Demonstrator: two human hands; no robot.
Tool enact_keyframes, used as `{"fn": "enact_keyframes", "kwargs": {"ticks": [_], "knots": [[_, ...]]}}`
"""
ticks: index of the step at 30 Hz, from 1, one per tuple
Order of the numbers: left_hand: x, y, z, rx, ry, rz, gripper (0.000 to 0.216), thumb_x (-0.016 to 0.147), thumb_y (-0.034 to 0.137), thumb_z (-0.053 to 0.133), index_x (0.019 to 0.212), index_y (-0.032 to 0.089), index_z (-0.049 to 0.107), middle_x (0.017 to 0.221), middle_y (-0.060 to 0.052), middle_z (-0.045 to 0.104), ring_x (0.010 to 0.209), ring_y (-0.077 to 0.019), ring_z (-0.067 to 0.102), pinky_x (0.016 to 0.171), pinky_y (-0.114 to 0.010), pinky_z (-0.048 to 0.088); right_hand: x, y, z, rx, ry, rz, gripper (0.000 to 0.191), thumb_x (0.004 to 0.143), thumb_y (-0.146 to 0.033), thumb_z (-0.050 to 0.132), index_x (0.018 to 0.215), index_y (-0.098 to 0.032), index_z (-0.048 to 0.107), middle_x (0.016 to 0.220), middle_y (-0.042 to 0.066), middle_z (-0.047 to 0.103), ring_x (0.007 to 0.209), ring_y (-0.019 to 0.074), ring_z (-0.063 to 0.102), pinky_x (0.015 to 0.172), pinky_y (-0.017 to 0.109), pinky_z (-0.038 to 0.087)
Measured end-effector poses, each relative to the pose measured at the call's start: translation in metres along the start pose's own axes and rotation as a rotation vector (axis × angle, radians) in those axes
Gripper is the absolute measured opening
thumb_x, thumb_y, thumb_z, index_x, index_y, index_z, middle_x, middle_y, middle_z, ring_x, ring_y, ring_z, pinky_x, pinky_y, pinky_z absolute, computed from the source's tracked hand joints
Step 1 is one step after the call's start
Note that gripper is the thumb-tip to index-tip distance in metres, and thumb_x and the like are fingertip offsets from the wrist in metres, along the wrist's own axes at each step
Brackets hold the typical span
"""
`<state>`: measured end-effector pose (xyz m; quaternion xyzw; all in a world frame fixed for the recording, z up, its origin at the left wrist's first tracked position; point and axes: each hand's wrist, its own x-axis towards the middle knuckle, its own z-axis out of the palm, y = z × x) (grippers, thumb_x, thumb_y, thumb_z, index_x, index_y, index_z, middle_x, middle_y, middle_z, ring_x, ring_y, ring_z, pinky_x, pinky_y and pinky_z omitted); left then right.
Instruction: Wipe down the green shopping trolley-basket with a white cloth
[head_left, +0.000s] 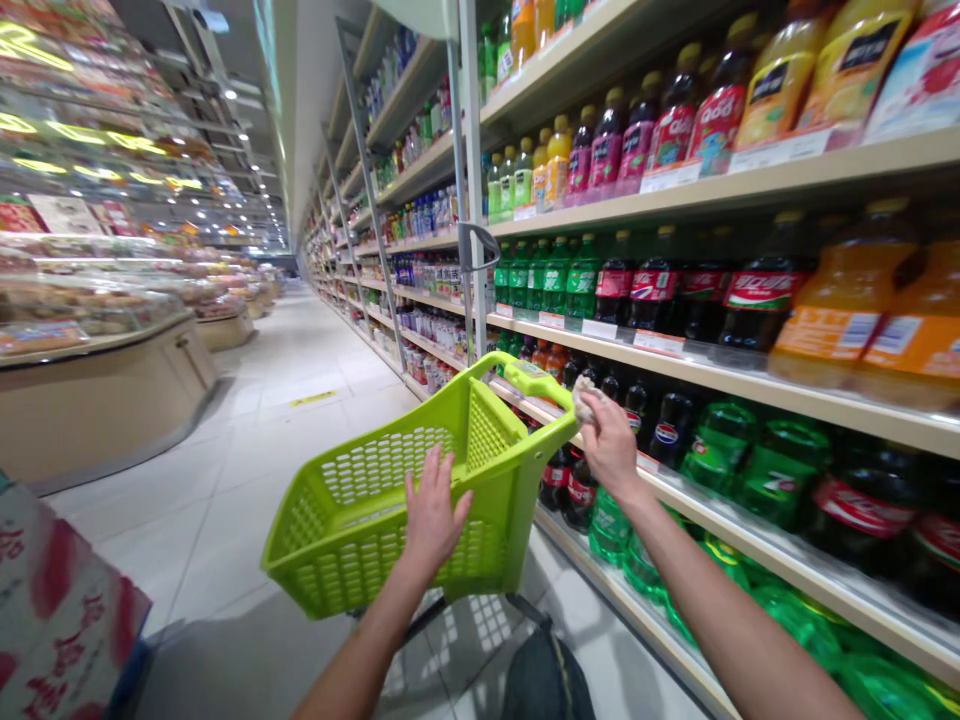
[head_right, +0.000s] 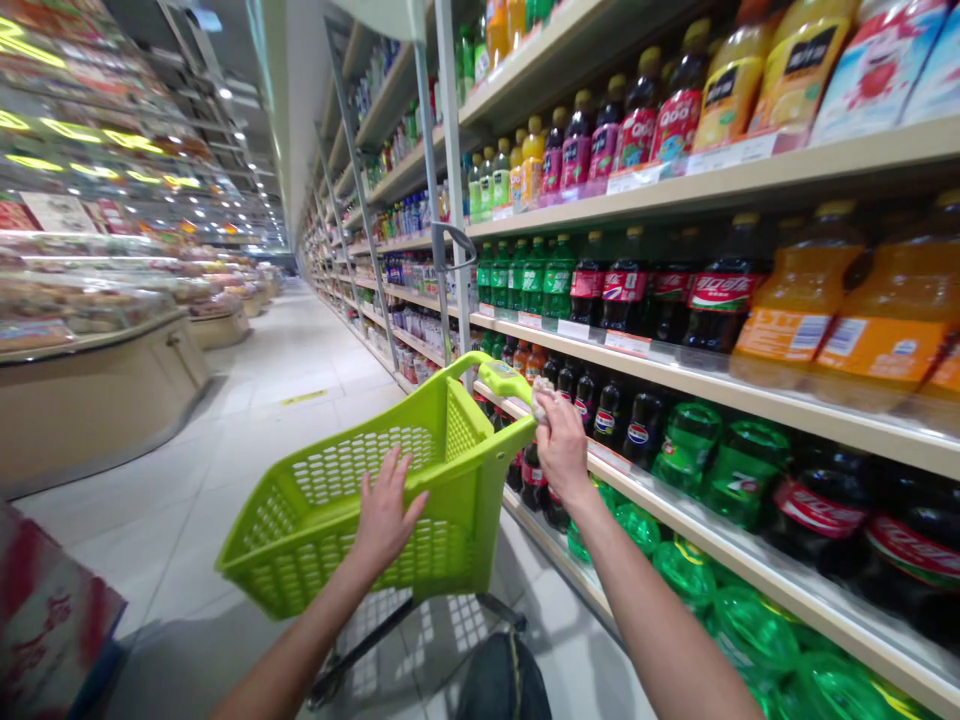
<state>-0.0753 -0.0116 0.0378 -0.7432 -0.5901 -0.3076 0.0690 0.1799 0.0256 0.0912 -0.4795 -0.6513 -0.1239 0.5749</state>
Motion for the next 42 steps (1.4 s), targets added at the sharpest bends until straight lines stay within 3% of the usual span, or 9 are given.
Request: {"fn": "enact_keyframes", "kwargs": {"ticks": [2, 9, 15, 17, 23, 29, 34, 36, 42], "knots": [[-0.008, -0.021, 0.004, 0.114, -0.086, -0.127, 0.046, 0.081, 0.028, 0.041, 0.124, 0.012, 0.041, 0.136, -0.017, 0.036, 0.127, -0.0284, 0.029, 0.101, -0.056, 0.022, -0.005, 0.016, 0.007, -0.054, -0.023, -0.081, 0.04, 0.075, -0.008, 0.039, 0.108, -0.02, 0.058, 0.117, 0.006, 0.056, 0.118, 0.02, 0.043, 0.103, 0.043, 0.033], [-0.024, -0.04, 0.012, 0.225, -0.234, -0.023, 0.062, 0.076, 0.026, 0.044, 0.133, 0.012, 0.026, 0.141, -0.011, 0.027, 0.132, -0.0241, 0.018, 0.105, -0.047, 0.02, -0.11, 0.01, 0.049, 0.044, -0.286, -0.336, 0.045, 0.079, -0.003, 0.034, 0.112, -0.022, 0.057, 0.117, 0.003, 0.057, 0.12, 0.0161, 0.041, 0.097, 0.036, 0.043], [-0.019, -0.039, 0.006, 0.202, -0.32, -0.013, 0.068, 0.073, 0.025, 0.044, 0.135, 0.009, 0.021, 0.143, -0.011, 0.02, 0.133, -0.0228, 0.014, 0.107, -0.045, 0.017, -0.037, 0.026, 0.029, -0.044, 0.007, -0.116, 0.04, 0.08, -0.009, 0.036, 0.113, -0.021, 0.056, 0.124, 0.005, 0.052, 0.127, 0.018, 0.031, 0.106, 0.044, 0.028], [-0.018, -0.036, 0.005, 0.189, -0.328, -0.016, 0.068, 0.073, 0.026, 0.044, 0.135, 0.008, 0.021, 0.143, -0.011, 0.02, 0.133, -0.0231, 0.013, 0.107, -0.046, 0.016, -0.03, 0.024, 0.034, -0.064, -0.049, -0.116, 0.041, 0.081, -0.008, 0.034, 0.112, -0.019, 0.057, 0.124, 0.006, 0.052, 0.127, 0.0186, 0.029, 0.105, 0.045, 0.029], [-0.019, -0.04, -0.003, 0.119, -0.374, 0.038, 0.07, 0.072, 0.026, 0.045, 0.135, 0.01, 0.02, 0.143, -0.011, 0.021, 0.133, -0.0222, 0.014, 0.107, -0.044, 0.017, -0.067, -0.006, 0.058, 0.01, -0.392, -0.338, 0.043, 0.079, -0.004, 0.033, 0.112, -0.019, 0.057, 0.121, 0.007, 0.055, 0.125, 0.019, 0.034, 0.101, 0.044, 0.036], [-0.029, -0.054, -0.002, 0.214, -0.319, -0.077, 0.066, 0.073, 0.024, 0.045, 0.134, 0.01, 0.024, 0.142, -0.011, 0.024, 0.132, -0.0238, 0.017, 0.107, -0.046, 0.016, -0.021, 0.002, 0.054, -0.14, -0.22, -0.127, 0.041, 0.079, -0.007, 0.035, 0.114, -0.015, 0.056, 0.122, 0.011, 0.053, 0.125, 0.0222, 0.034, 0.101, 0.049, 0.031], [-0.03, -0.052, -0.001, 0.224, -0.332, -0.07, 0.069, 0.072, 0.025, 0.045, 0.135, 0.009, 0.021, 0.143, -0.011, 0.021, 0.133, -0.0233, 0.015, 0.107, -0.045, 0.015, -0.044, -0.026, 0.082, -0.095, -0.501, -0.336, 0.042, 0.079, -0.004, 0.036, 0.109, -0.021, 0.059, 0.119, 0.006, 0.056, 0.12, 0.0188, 0.042, 0.1, 0.042, 0.033], [-0.031, -0.053, -0.004, 0.211, -0.343, -0.056, 0.068, 0.072, 0.023, 0.044, 0.135, 0.008, 0.021, 0.143, -0.011, 0.022, 0.132, -0.022, 0.016, 0.107, -0.043, 0.016, -0.041, -0.03, 0.081, -0.088, -0.536, -0.39, 0.042, 0.079, -0.004, 0.036, 0.11, -0.021, 0.059, 0.118, 0.005, 0.057, 0.119, 0.0173, 0.043, 0.099, 0.039, 0.035], [-0.04, -0.06, -0.005, 0.219, -0.313, -0.08, 0.071, 0.07, 0.023, 0.045, 0.135, 0.007, 0.021, 0.143, -0.011, 0.02, 0.133, -0.0235, 0.014, 0.108, -0.044, 0.015, -0.002, -0.001, 0.06, -0.272, -0.344, -0.223, 0.045, 0.072, -0.001, 0.037, 0.11, -0.013, 0.058, 0.121, 0.012, 0.053, 0.121, 0.0231, 0.039, 0.1, 0.046, 0.031]]}}
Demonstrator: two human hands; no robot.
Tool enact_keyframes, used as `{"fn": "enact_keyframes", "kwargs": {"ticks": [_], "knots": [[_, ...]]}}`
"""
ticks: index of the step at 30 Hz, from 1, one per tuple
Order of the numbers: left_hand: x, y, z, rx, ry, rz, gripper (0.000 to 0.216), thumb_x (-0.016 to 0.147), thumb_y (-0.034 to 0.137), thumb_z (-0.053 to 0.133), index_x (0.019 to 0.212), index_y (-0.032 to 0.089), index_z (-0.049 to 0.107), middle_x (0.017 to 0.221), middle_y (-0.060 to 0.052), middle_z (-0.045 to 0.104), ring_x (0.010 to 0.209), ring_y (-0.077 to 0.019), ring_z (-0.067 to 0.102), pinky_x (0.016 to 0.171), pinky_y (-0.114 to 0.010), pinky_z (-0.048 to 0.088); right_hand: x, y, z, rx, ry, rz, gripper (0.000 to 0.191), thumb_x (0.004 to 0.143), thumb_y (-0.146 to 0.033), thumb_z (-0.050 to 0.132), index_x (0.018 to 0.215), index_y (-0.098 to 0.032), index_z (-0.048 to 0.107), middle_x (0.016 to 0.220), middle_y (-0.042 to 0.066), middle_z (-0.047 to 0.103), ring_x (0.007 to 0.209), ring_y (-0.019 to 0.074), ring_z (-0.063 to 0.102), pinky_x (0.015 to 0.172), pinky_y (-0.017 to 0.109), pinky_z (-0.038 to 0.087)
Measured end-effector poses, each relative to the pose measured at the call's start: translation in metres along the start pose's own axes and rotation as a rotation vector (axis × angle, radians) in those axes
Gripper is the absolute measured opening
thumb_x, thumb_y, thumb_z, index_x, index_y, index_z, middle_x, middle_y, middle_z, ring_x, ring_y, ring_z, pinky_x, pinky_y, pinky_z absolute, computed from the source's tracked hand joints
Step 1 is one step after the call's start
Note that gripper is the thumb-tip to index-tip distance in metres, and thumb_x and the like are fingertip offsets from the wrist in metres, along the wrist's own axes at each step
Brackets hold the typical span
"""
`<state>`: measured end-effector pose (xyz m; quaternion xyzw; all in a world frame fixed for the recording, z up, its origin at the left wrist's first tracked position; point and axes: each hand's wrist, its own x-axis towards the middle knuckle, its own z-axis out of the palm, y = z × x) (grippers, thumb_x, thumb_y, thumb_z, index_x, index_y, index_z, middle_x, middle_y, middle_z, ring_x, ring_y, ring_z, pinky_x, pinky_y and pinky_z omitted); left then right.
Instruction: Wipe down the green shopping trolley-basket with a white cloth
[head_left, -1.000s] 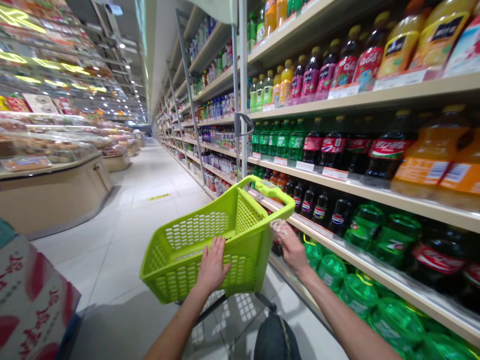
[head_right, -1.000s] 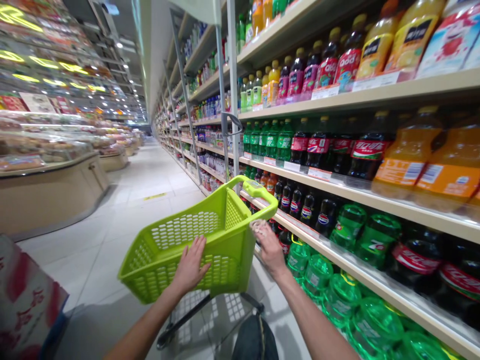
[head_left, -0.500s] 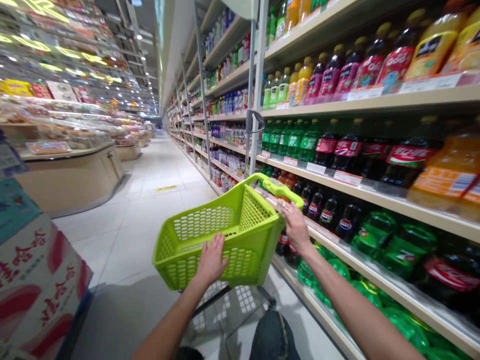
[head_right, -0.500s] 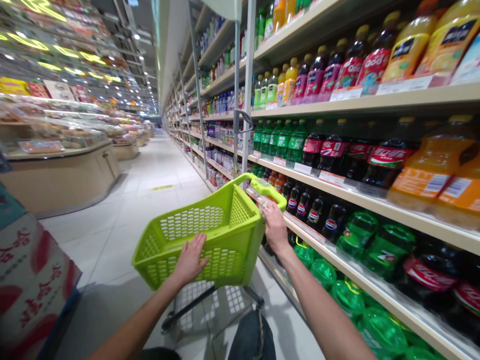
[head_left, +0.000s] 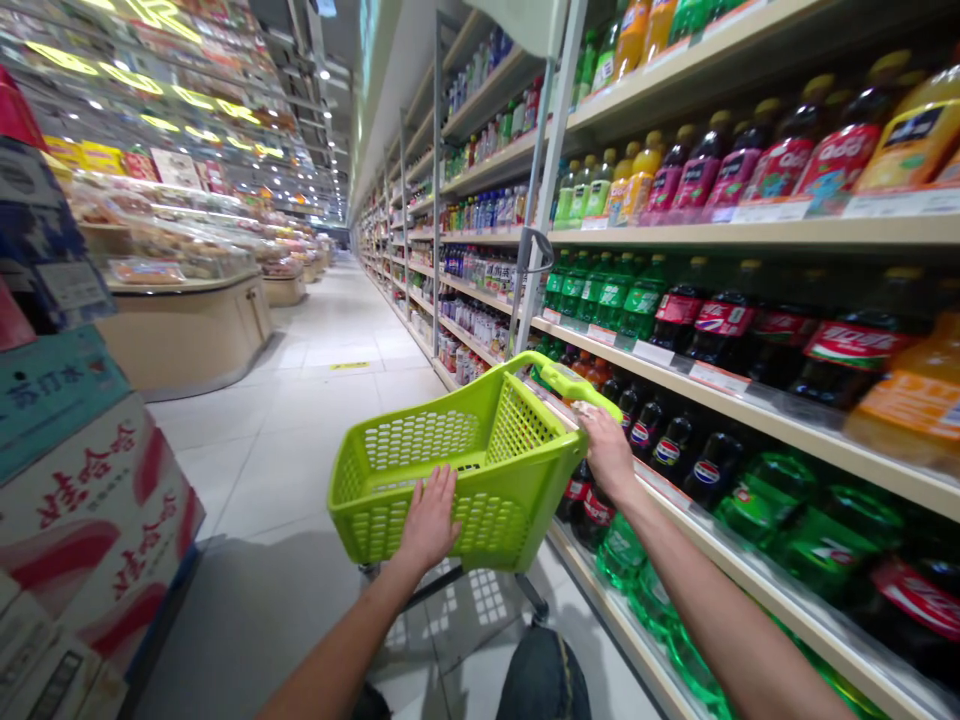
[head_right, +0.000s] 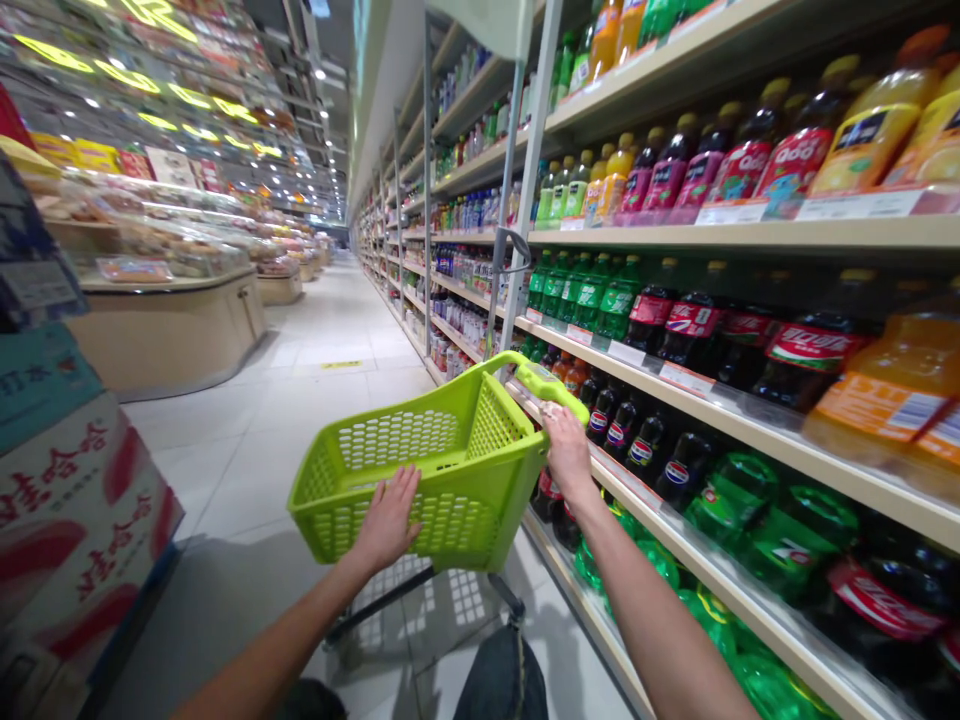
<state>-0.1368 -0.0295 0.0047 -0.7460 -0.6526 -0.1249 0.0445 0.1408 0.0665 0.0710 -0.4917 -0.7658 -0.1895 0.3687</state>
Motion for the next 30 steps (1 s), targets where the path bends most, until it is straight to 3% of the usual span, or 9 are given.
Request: {"fn": "enact_keyframes", "kwargs": {"ticks": [2, 6, 10, 13, 17, 20, 25, 27, 30], "knots": [[0.0, 0.0, 0.001, -0.012, -0.003, -0.009, 0.072, 0.069, 0.025, 0.046, 0.135, 0.007, 0.021, 0.144, -0.011, 0.019, 0.133, -0.0237, 0.013, 0.108, -0.044, 0.014, -0.006, -0.008, 0.011, -0.001, -0.051, -0.013, 0.046, 0.071, 0.0, 0.037, 0.109, -0.015, 0.059, 0.121, 0.012, 0.054, 0.12, 0.024, 0.04, 0.099, 0.047, 0.032], [0.001, -0.003, -0.002, -0.038, -0.027, 0.018, 0.072, 0.069, 0.023, 0.045, 0.135, 0.009, 0.02, 0.144, -0.01, 0.021, 0.133, -0.0213, 0.014, 0.108, -0.042, 0.014, -0.021, -0.045, 0.035, 0.063, -0.143, -0.188, 0.057, 0.067, 0.003, 0.035, 0.116, -0.019, 0.053, 0.12, 0.009, 0.054, 0.119, 0.0206, 0.041, 0.098, 0.043, 0.034], [0.0, -0.007, -0.003, -0.057, -0.027, 0.025, 0.071, 0.068, 0.019, 0.045, 0.135, 0.01, 0.021, 0.143, -0.01, 0.023, 0.132, -0.0201, 0.016, 0.108, -0.041, 0.015, -0.013, -0.055, 0.024, -0.026, -0.15, -0.152, 0.043, 0.071, -0.01, 0.044, 0.114, -0.015, 0.053, 0.132, 0.015, 0.04, 0.122, 0.0267, 0.035, 0.096, 0.049, 0.032], [0.0, -0.008, 0.0, -0.07, 0.008, 0.032, 0.072, 0.068, 0.02, 0.045, 0.135, 0.01, 0.021, 0.143, -0.009, 0.022, 0.133, -0.0203, 0.015, 0.108, -0.041, 0.014, -0.006, -0.053, 0.018, -0.122, -0.171, -0.175, 0.04, 0.071, -0.019, 0.051, 0.11, -0.014, 0.054, 0.14, 0.016, 0.028, 0.128, 0.0328, 0.023, 0.098, 0.057, 0.023], [0.0, -0.017, 0.005, -0.077, 0.035, 0.051, 0.07, 0.068, 0.02, 0.044, 0.135, 0.013, 0.022, 0.143, -0.008, 0.023, 0.132, -0.0199, 0.016, 0.108, -0.043, 0.012, -0.008, -0.047, 0.032, -0.123, -0.286, -0.366, 0.049, 0.074, -0.008, 0.04, 0.122, -0.016, 0.046, 0.134, 0.011, 0.04, 0.125, 0.0253, 0.033, 0.099, 0.048, 0.027], [-0.003, -0.035, 0.006, -0.062, 0.033, -0.014, 0.068, 0.068, 0.018, 0.043, 0.134, 0.015, 0.025, 0.142, -0.008, 0.026, 0.132, -0.0198, 0.02, 0.108, -0.045, 0.012, -0.006, -0.025, 0.04, -0.085, -0.281, -0.413, 0.05, 0.076, -0.006, 0.033, 0.123, -0.021, 0.046, 0.128, 0.008, 0.048, 0.119, 0.0213, 0.042, 0.097, 0.045, 0.032], [-0.01, -0.056, 0.007, -0.03, 0.056, -0.086, 0.069, 0.067, 0.019, 0.044, 0.134, 0.015, 0.026, 0.142, -0.007, 0.026, 0.132, -0.0201, 0.019, 0.108, -0.042, 0.012, 0.005, 0.013, 0.04, -0.1, -0.049, -0.17, 0.043, 0.078, -0.011, 0.033, 0.117, -0.015, 0.052, 0.12, 0.015, 0.054, 0.113, 0.0265, 0.046, 0.093, 0.049, 0.034], [-0.009, -0.055, 0.007, -0.031, 0.055, -0.114, 0.069, 0.067, 0.021, 0.044, 0.134, 0.014, 0.026, 0.142, -0.008, 0.025, 0.132, -0.022, 0.019, 0.108, -0.044, 0.012, 0.003, -0.001, 0.051, -0.075, -0.042, -0.114, 0.043, 0.078, -0.009, 0.032, 0.116, -0.012, 0.052, 0.12, 0.017, 0.052, 0.115, 0.0279, 0.044, 0.093, 0.05, 0.034], [-0.005, -0.052, 0.006, -0.031, 0.035, -0.124, 0.07, 0.067, 0.023, 0.045, 0.134, 0.014, 0.026, 0.142, -0.009, 0.026, 0.132, -0.0228, 0.019, 0.107, -0.045, 0.013, -0.007, -0.047, 0.077, 0.012, -0.153, -0.201, 0.045, 0.078, -0.006, 0.031, 0.117, -0.015, 0.052, 0.122, 0.014, 0.052, 0.117, 0.0245, 0.043, 0.095, 0.047, 0.034]]}}
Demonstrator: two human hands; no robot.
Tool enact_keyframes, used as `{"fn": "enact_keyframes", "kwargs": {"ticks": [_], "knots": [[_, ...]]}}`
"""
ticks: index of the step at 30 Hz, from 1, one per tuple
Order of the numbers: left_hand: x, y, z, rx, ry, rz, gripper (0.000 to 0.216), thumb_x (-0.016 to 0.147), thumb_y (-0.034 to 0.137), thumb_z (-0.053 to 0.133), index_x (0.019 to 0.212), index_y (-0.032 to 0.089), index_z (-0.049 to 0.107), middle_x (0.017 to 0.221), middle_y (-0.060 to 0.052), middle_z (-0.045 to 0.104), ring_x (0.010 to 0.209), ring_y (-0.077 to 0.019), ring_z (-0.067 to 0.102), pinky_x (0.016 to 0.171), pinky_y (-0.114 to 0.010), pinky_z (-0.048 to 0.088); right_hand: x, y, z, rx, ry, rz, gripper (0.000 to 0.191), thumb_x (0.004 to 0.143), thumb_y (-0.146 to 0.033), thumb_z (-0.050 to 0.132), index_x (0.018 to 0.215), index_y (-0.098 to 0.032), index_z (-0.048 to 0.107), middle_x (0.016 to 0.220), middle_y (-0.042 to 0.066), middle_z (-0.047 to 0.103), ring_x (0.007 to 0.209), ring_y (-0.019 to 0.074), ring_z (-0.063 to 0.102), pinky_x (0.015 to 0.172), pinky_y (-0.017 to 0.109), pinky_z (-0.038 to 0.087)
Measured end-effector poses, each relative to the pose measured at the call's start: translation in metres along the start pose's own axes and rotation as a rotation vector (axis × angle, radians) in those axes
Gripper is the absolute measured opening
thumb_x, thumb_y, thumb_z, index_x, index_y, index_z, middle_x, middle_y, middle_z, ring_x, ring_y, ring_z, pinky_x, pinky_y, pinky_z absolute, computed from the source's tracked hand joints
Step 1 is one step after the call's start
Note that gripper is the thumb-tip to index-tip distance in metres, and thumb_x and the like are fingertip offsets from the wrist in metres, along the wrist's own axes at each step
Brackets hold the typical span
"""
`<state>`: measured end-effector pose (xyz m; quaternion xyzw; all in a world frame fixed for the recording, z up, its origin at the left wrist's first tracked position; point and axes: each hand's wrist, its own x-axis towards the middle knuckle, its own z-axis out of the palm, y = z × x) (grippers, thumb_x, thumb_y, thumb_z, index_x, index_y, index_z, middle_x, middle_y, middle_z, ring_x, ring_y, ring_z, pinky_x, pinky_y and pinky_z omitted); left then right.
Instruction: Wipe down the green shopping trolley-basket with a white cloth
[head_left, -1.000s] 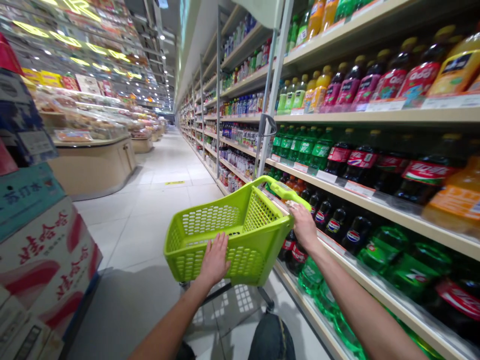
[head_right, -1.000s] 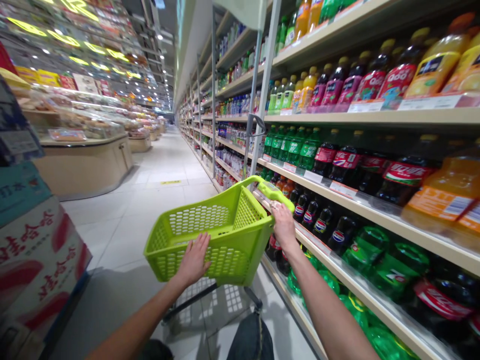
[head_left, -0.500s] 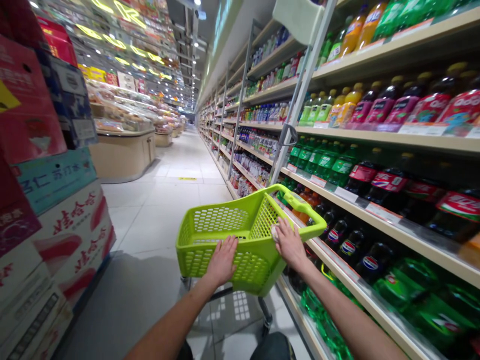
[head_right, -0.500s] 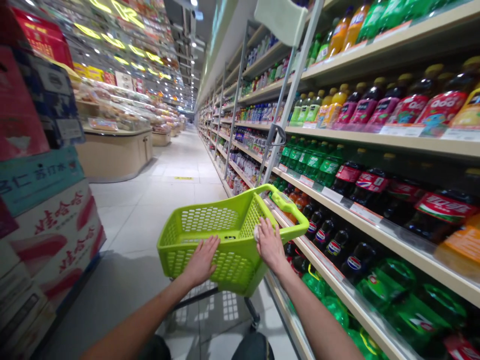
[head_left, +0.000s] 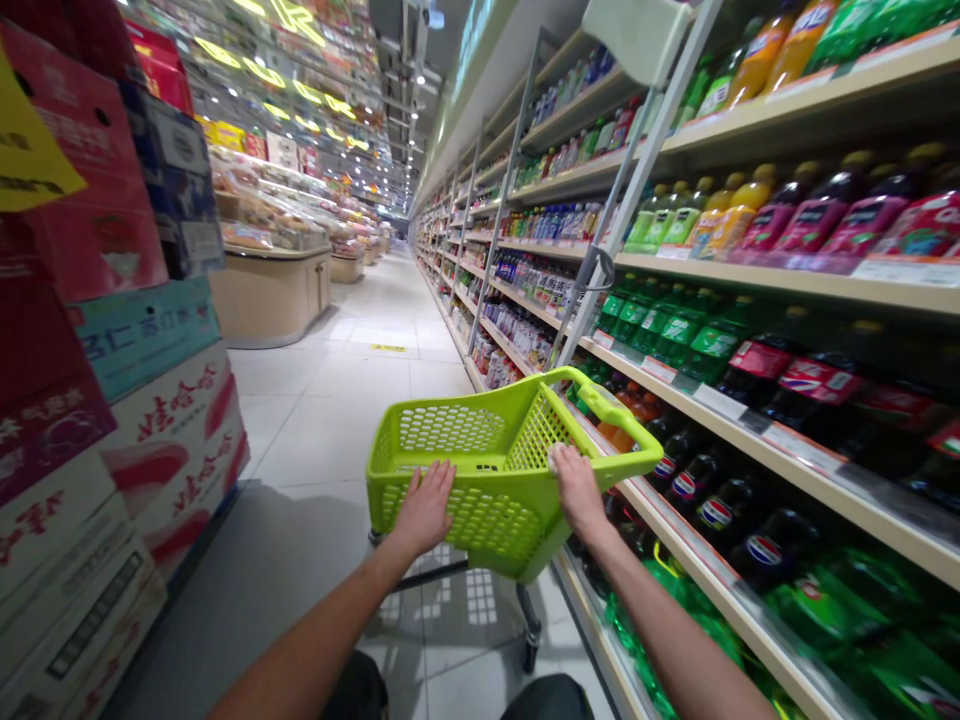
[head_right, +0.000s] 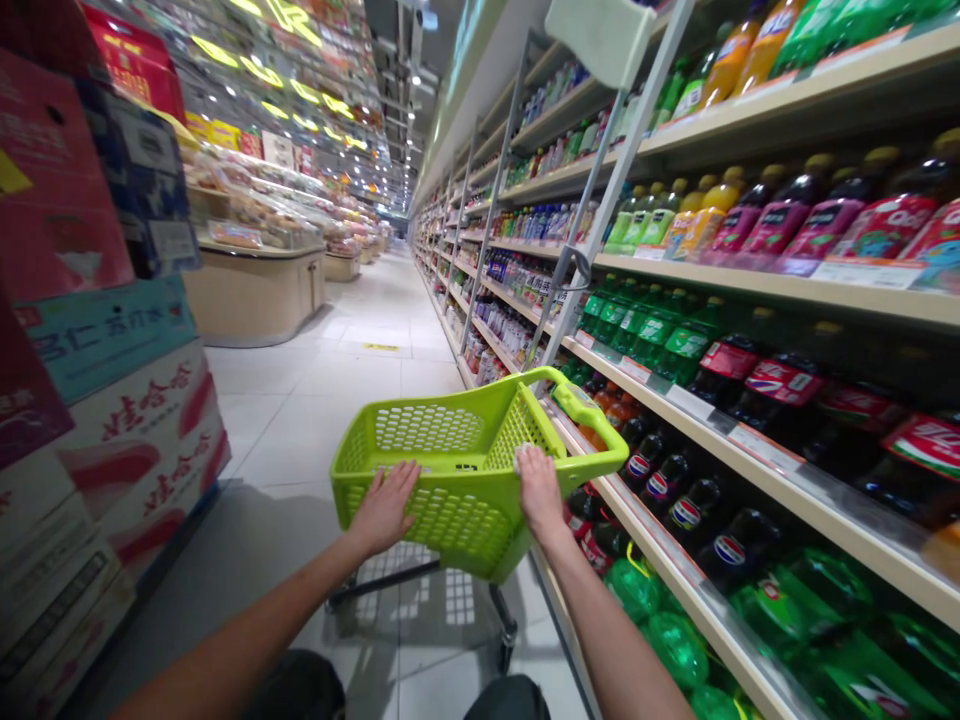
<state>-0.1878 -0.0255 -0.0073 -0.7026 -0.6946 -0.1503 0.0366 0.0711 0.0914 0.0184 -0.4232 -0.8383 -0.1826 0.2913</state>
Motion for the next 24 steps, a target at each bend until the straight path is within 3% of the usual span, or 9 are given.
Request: {"fn": "enact_keyframes", "kwargs": {"ticks": [2, 4, 10, 17, 20, 24], "knots": [[0.002, -0.001, -0.002, 0.005, -0.018, 0.012, 0.07, 0.067, 0.022, 0.045, 0.134, 0.014, 0.026, 0.142, -0.008, 0.026, 0.131, -0.0219, 0.021, 0.107, -0.044, 0.013, 0.004, -0.025, 0.014, 0.055, -0.059, -0.087, 0.045, 0.079, -0.005, 0.032, 0.117, -0.018, 0.051, 0.123, 0.012, 0.052, 0.117, 0.0221, 0.044, 0.096, 0.044, 0.034], [0.003, -0.005, -0.005, 0.01, -0.032, 0.01, 0.069, 0.067, 0.02, 0.045, 0.133, 0.013, 0.027, 0.142, -0.008, 0.027, 0.13, -0.021, 0.023, 0.107, -0.042, 0.015, 0.006, -0.029, 0.015, 0.068, -0.081, -0.129, 0.045, 0.079, -0.005, 0.032, 0.117, -0.018, 0.052, 0.122, 0.012, 0.053, 0.117, 0.0213, 0.044, 0.096, 0.043, 0.034], [-0.002, -0.015, -0.008, 0.041, -0.009, -0.065, 0.068, 0.067, 0.018, 0.046, 0.132, 0.013, 0.029, 0.14, -0.009, 0.03, 0.13, -0.0217, 0.024, 0.107, -0.042, 0.015, -0.004, 0.027, -0.014, -0.022, 0.057, 0.013, 0.042, 0.081, -0.009, 0.032, 0.118, -0.016, 0.051, 0.124, 0.014, 0.05, 0.12, 0.0246, 0.039, 0.097, 0.048, 0.03], [-0.01, 0.001, -0.008, 0.051, -0.022, -0.097, 0.066, 0.07, 0.026, 0.045, 0.132, 0.012, 0.028, 0.139, -0.011, 0.033, 0.128, -0.0235, 0.027, 0.106, -0.044, 0.016, 0.004, 0.03, -0.004, -0.07, 0.025, 0.064, 0.044, 0.081, -0.006, 0.029, 0.117, -0.016, 0.052, 0.125, 0.012, 0.049, 0.123, 0.0244, 0.034, 0.099, 0.047, 0.029], [-0.013, 0.018, -0.008, 0.066, -0.061, -0.096, 0.071, 0.07, 0.031, 0.046, 0.134, 0.009, 0.024, 0.14, -0.011, 0.03, 0.129, -0.0235, 0.025, 0.107, -0.043, 0.014, 0.015, 0.019, 0.001, -0.055, -0.088, 0.145, 0.043, 0.081, -0.006, 0.029, 0.117, -0.011, 0.052, 0.127, 0.015, 0.047, 0.123, 0.0261, 0.035, 0.099, 0.047, 0.028], [-0.015, 0.044, -0.008, 0.032, -0.112, -0.049, 0.077, 0.068, 0.033, 0.047, 0.135, 0.006, 0.019, 0.143, -0.012, 0.022, 0.131, -0.0236, 0.019, 0.108, -0.041, 0.013, 0.015, -0.031, 0.018, 0.019, -0.19, 0.103, 0.044, 0.079, -0.003, 0.03, 0.117, -0.01, 0.053, 0.127, 0.015, 0.047, 0.122, 0.0243, 0.038, 0.1, 0.043, 0.03]]}}
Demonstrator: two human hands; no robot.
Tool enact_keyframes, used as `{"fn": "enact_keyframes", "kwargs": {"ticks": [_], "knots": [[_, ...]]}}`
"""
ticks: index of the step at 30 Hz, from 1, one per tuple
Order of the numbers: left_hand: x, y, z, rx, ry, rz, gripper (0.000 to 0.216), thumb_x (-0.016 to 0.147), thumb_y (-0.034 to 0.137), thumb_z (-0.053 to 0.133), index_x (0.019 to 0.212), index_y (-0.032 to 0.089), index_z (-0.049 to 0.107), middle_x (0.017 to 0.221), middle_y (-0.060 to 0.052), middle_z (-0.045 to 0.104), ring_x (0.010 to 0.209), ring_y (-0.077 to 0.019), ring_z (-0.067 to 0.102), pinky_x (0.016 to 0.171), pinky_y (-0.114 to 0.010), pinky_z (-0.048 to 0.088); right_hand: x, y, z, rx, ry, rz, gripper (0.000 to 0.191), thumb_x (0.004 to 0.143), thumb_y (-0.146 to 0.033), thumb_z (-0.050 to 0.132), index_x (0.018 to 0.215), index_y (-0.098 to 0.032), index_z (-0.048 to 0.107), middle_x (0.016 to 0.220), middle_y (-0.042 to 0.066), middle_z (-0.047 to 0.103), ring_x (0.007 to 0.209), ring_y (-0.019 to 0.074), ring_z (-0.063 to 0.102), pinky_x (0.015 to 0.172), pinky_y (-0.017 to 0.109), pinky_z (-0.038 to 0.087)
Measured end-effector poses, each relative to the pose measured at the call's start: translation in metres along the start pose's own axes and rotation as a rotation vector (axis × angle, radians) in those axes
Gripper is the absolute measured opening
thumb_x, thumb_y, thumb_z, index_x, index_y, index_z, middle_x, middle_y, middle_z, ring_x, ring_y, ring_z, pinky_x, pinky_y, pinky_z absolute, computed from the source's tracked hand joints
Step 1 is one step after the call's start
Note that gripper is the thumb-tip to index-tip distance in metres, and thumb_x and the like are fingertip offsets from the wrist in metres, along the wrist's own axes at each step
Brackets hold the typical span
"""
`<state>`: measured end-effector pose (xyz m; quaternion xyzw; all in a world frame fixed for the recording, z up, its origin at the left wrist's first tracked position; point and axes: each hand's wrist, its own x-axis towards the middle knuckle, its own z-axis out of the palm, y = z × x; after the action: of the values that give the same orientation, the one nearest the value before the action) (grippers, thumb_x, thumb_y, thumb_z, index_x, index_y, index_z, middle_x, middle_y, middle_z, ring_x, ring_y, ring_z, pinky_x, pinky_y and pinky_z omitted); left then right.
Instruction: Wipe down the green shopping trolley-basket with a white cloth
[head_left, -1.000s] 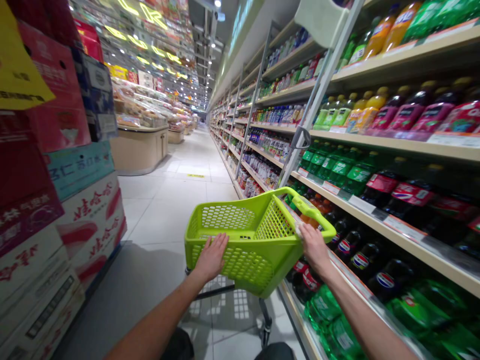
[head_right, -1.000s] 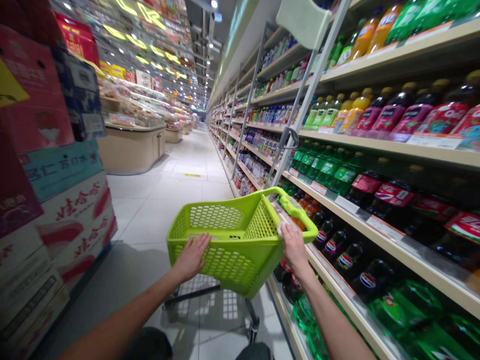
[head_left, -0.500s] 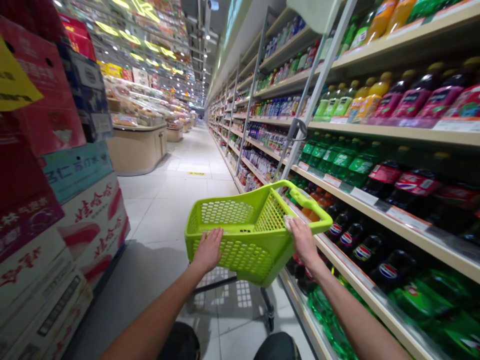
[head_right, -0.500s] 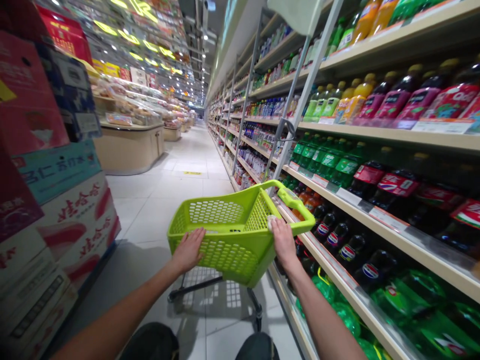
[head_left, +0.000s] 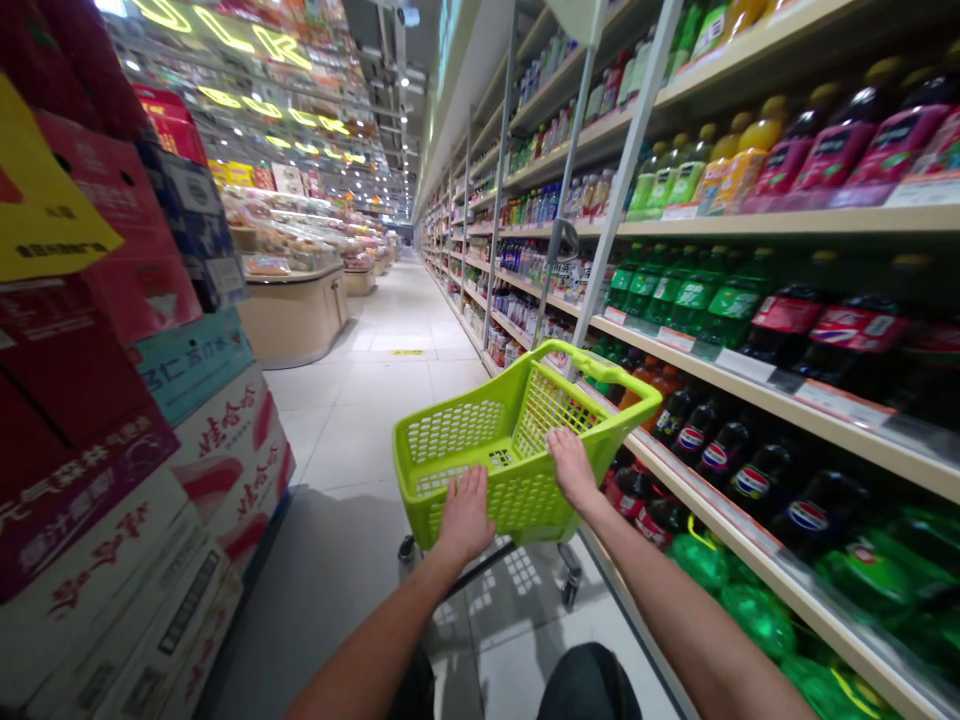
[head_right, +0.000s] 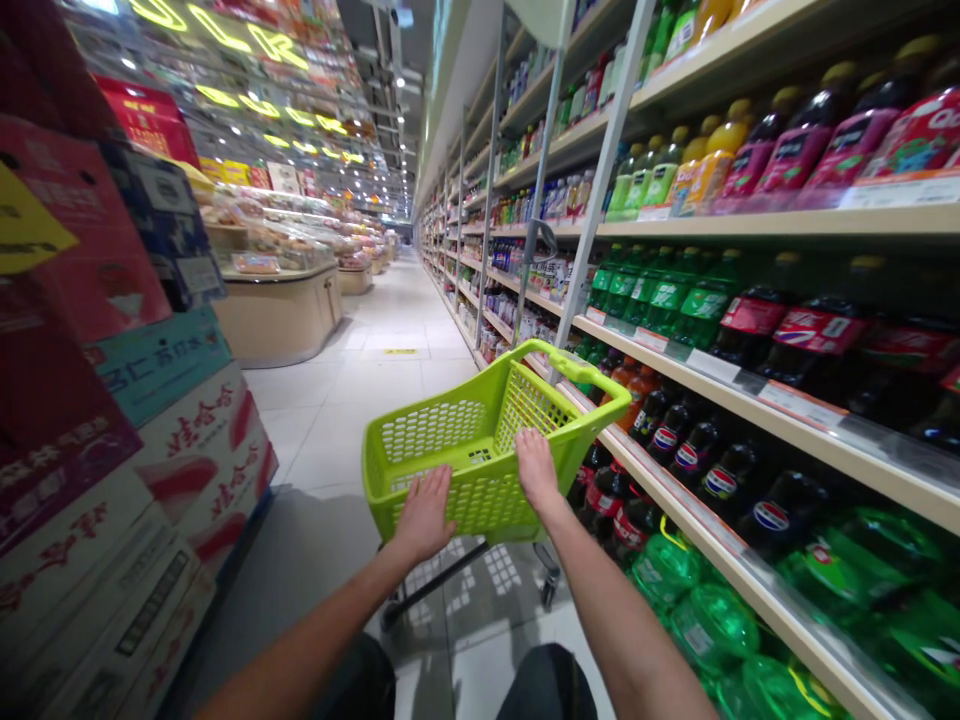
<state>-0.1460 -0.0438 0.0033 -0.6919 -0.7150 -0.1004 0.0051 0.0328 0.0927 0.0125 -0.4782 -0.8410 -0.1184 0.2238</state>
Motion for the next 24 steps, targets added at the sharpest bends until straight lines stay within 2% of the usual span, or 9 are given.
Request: {"fn": "enact_keyframes", "kwargs": {"ticks": [2, 4, 8, 10, 13, 17, 19, 21, 24], "knots": [[-0.003, 0.004, -0.002, -0.029, -0.032, 0.076, 0.077, 0.069, 0.032, 0.048, 0.135, 0.006, 0.019, 0.144, -0.012, 0.018, 0.132, -0.0226, 0.015, 0.108, -0.039, 0.014, -0.005, -0.025, 0.01, 0.029, -0.027, -0.033, 0.046, 0.078, -0.001, 0.031, 0.117, -0.012, 0.052, 0.127, 0.013, 0.047, 0.122, 0.0224, 0.037, 0.1, 0.04, 0.03], [-0.008, -0.005, -0.004, -0.042, -0.063, 0.13, 0.076, 0.069, 0.032, 0.048, 0.135, 0.007, 0.019, 0.145, -0.011, 0.017, 0.133, -0.0222, 0.014, 0.108, -0.04, 0.013, -0.01, -0.036, 0.014, 0.056, -0.052, -0.049, 0.048, 0.078, 0.001, 0.031, 0.12, -0.014, 0.05, 0.129, 0.011, 0.046, 0.123, 0.0214, 0.036, 0.101, 0.039, 0.029], [-0.022, -0.044, -0.005, -0.007, -0.111, 0.09, 0.069, 0.07, 0.03, 0.051, 0.132, 0.012, 0.028, 0.141, -0.012, 0.027, 0.131, -0.0248, 0.02, 0.106, -0.051, 0.01, -0.009, -0.026, 0.009, 0.097, -0.081, -0.015, 0.052, 0.076, 0.003, 0.03, 0.122, -0.012, 0.048, 0.13, 0.014, 0.044, 0.124, 0.0229, 0.035, 0.1, 0.044, 0.029], [-0.027, -0.056, -0.001, 0.007, -0.113, 0.115, 0.063, 0.071, 0.027, 0.052, 0.13, 0.014, 0.032, 0.139, -0.012, 0.033, 0.13, -0.0236, 0.024, 0.106, -0.049, 0.011, -0.01, -0.023, 0.007, 0.119, -0.091, 0.005, 0.053, 0.074, 0.005, 0.03, 0.122, -0.011, 0.048, 0.13, 0.015, 0.043, 0.124, 0.0235, 0.035, 0.099, 0.045, 0.029], [-0.027, -0.049, 0.009, 0.021, -0.068, 0.12, 0.059, 0.074, 0.022, 0.05, 0.129, 0.013, 0.033, 0.137, -0.011, 0.036, 0.129, -0.022, 0.026, 0.107, -0.046, 0.015, -0.02, -0.039, 0.012, 0.153, -0.112, -0.005, 0.056, 0.072, 0.006, 0.031, 0.122, -0.013, 0.048, 0.131, 0.012, 0.043, 0.125, 0.0215, 0.033, 0.101, 0.042, 0.029], [-0.02, -0.017, 0.018, 0.032, -0.032, 0.085, 0.055, 0.076, 0.022, 0.048, 0.128, 0.01, 0.033, 0.135, -0.014, 0.038, 0.128, -0.0232, 0.027, 0.106, -0.045, 0.019, -0.051, -0.075, 0.021, 0.279, -0.076, -0.126, 0.057, 0.071, 0.004, 0.035, 0.124, -0.014, 0.046, 0.132, 0.011, 0.043, 0.126, 0.0192, 0.031, 0.101, 0.04, 0.029], [-0.018, -0.01, 0.017, 0.014, -0.051, 0.15, 0.057, 0.076, 0.023, 0.049, 0.129, 0.01, 0.032, 0.135, -0.014, 0.038, 0.128, -0.0227, 0.028, 0.106, -0.043, 0.019, -0.065, -0.082, 0.023, 0.342, -0.037, -0.191, 0.055, 0.072, 0.002, 0.036, 0.123, -0.015, 0.047, 0.13, 0.011, 0.045, 0.126, 0.019, 0.032, 0.101, 0.041, 0.029], [-0.017, -0.015, 0.014, 0.011, -0.068, 0.21, 0.06, 0.074, 0.024, 0.052, 0.129, 0.011, 0.032, 0.137, -0.013, 0.036, 0.129, -0.0224, 0.027, 0.107, -0.042, 0.018, -0.073, -0.079, 0.022, 0.358, -0.016, -0.192, 0.053, 0.073, 0.001, 0.036, 0.121, -0.016, 0.049, 0.129, 0.012, 0.047, 0.125, 0.0193, 0.033, 0.101, 0.042, 0.029], [-0.017, -0.036, 0.011, 0.062, -0.031, 0.126, 0.057, 0.074, 0.023, 0.05, 0.128, 0.014, 0.034, 0.138, -0.012, 0.034, 0.13, -0.0237, 0.024, 0.106, -0.046, 0.016, -0.077, -0.066, 0.021, 0.359, 0.023, -0.096, 0.051, 0.073, 0.001, 0.036, 0.119, -0.017, 0.051, 0.127, 0.012, 0.048, 0.124, 0.0202, 0.035, 0.101, 0.044, 0.03]]}}
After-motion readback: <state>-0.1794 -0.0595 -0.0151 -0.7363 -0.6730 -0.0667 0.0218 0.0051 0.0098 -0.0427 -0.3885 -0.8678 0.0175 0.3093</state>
